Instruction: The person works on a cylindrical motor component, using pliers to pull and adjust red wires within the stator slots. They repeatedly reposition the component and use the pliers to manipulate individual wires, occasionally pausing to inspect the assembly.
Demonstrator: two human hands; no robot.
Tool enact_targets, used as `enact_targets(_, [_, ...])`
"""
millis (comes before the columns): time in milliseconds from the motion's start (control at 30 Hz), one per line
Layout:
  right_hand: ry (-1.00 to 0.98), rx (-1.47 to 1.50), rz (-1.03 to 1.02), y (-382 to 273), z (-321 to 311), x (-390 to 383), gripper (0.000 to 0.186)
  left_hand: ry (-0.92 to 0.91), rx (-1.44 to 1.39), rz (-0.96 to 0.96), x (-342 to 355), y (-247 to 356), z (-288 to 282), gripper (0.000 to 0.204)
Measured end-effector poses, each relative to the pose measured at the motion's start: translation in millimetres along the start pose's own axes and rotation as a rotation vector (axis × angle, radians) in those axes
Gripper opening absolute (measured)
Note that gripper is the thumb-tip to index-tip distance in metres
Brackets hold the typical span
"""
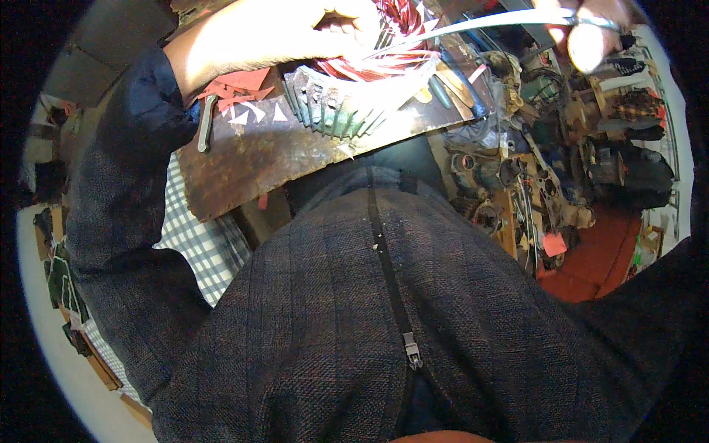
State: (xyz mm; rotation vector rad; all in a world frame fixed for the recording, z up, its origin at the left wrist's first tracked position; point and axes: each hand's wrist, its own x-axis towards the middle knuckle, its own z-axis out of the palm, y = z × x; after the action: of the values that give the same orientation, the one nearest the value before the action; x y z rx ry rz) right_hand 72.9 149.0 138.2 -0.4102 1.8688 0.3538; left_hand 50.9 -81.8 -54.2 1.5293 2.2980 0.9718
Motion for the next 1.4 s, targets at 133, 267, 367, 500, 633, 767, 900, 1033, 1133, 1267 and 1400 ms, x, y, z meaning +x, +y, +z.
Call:
enact_targets(133, [0.019, -0.033, -0.054, 3.4, 0.1, 4.3, 0.041, 0.036, -0.081, 0.066, 1.7, 2.0, 2.8, 0.017])
enact_targets(267, [0.062, -0.055, -0.09, 9.7, 4.9, 6.7, 0.042, 0.011, -0.021, 0.007, 3.7, 8.5, -0.4, 0.017])
enact_targets(367, [0.121, -0.065, -0.105, 17.3, 11.4, 6.1, 0.043, 0.001, 0.11, -0.028, 8.8, 13.0, -2.8, 0.017])
enact_targets(500, [0.274, -0.045, -0.082, 39.5, 31.8, -4.1, 0.044, 0.183, 0.011, -0.023, 3.0, 15.0, 2.3, 0.02])
enact_targets(633, [0.577, -0.018, -0.072, 62.6, 82.5, -7.3, 0.045, 0.505, -0.224, -0.15, -66.8, -1.4, -13.4, 0.024])
enact_targets(767, [0.926, -0.177, -0.553, 57.3, 157.8, 39.4, 0.045, 0.9, -0.161, -0.593, -158.8, -58.6, -48.8, 0.028])
enact_targets(900, [1.032, -0.292, -0.54, 44.1, 191.6, 95.9, 0.053, 0.74, 0.405, -0.746, -175.5, -82.7, -42.5, 0.034])
enact_targets(1033, [1.383, -0.207, -0.568, 44.3, 187.6, 130.4, 0.06, 0.726, 0.709, -0.294, -118.1, -14.0, 19.6, 0.039])
enact_targets(1133, [1.452, -0.206, -0.656, 46.4, 175.4, 148.0, 0.065, 0.479, 0.9, -0.138, -60.9, 42.4, 75.9, 0.042])
enact_targets(1267, [1.576, -0.268, -0.786, 47.5, 155.1, 179.8, 0.064, 0.625, 0.707, -0.029, -12.4, 51.1, 109.3, 0.041])
enact_targets(1400, [1.576, -0.248, -0.821, 53.5, 151.1, 198.2, 0.058, 0.741, 0.674, 0.078, -4.8, 30.0, 121.8, 0.041])
